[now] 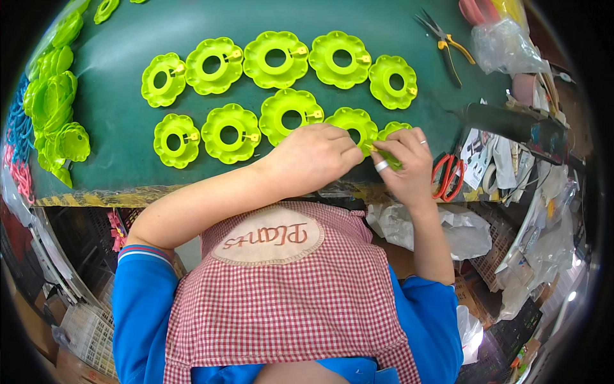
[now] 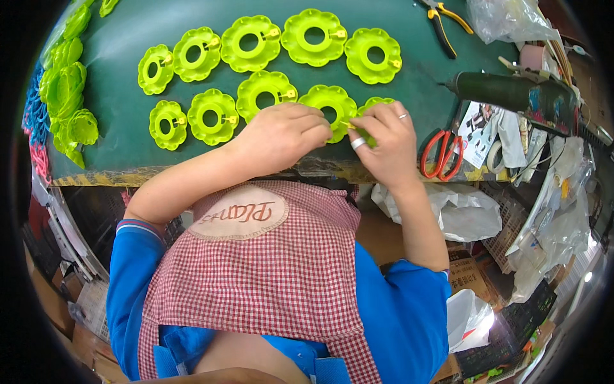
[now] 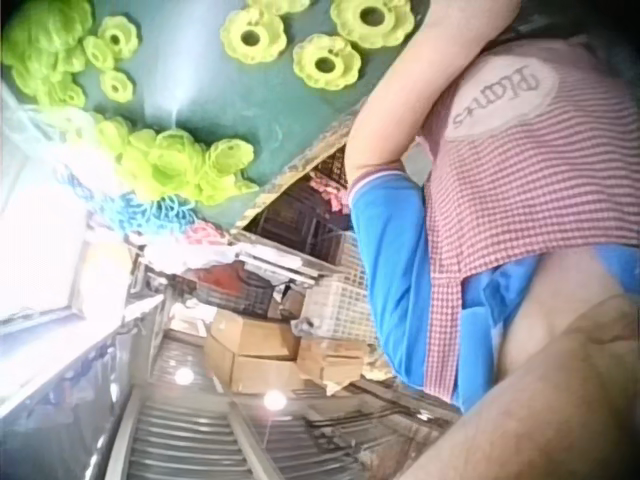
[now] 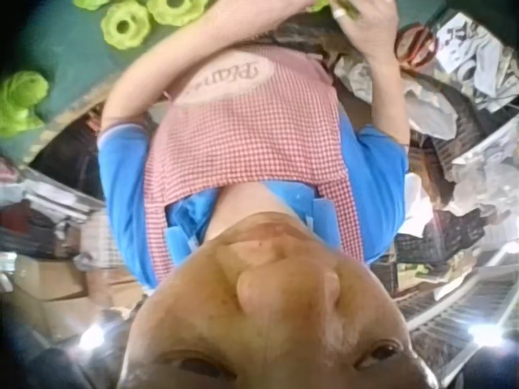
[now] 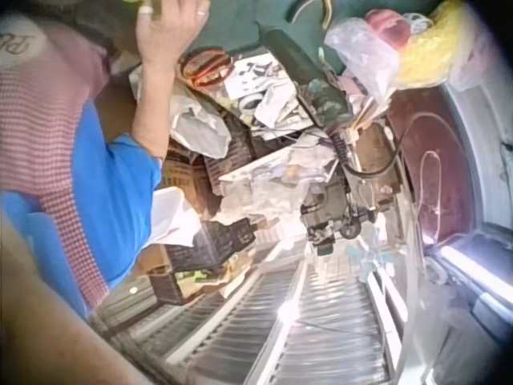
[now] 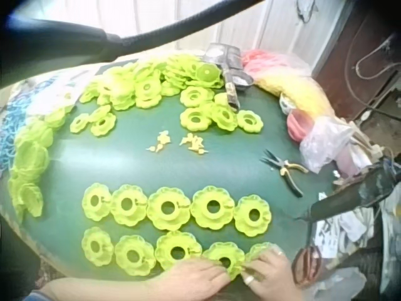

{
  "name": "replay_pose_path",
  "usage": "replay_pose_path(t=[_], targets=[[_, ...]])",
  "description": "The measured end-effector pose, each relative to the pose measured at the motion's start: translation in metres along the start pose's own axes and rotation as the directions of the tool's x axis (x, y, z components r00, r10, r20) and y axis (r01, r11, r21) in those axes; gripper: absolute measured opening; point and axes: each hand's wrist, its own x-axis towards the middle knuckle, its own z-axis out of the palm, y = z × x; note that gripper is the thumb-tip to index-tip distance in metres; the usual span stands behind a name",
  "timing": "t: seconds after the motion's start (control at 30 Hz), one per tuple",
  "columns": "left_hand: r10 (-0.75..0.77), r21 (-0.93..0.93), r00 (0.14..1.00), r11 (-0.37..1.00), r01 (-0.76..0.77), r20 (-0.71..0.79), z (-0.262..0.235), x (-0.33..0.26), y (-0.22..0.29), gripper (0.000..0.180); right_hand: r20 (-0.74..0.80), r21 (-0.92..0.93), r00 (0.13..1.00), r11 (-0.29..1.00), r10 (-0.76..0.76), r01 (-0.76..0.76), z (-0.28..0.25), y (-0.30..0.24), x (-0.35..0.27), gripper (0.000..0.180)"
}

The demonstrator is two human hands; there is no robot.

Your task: The person assembles green flower-shaped plastic pieces on a table. They insert small yellow plastic stems into the center of each piece and use a hot glue gun to secure them. The person repeatedly arranges the pieces, applies glue, and inserts stems throughout the clip.

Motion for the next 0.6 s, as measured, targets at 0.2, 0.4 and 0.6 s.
replay_pose_path(t=[0.2,0.4,0.6], targets=[[-0.125,-0.054,0.992,0.991,0.125,0.006,0.008,0.0,-0.003,0.016,-0.04,-0.101,0.999,0.994,0.035,-0.039,0.013,-0.001,-0.013,0.015],[-0.48,-0.609,0.85,0.615,0.501,0.215,-0.012,0.024,0.013,0.023,-0.148,0.102,0.988,0.993,-0.037,0.053,-0.004,-0.014,-0.012,0.023],[-0.304,-0.479,0.944,0.815,0.327,0.128,0.009,0.042,0.025,0.036,-0.089,0.184,0.992,0.981,0.084,-0.067,-0.015,-0.012,-0.033,0.021]])
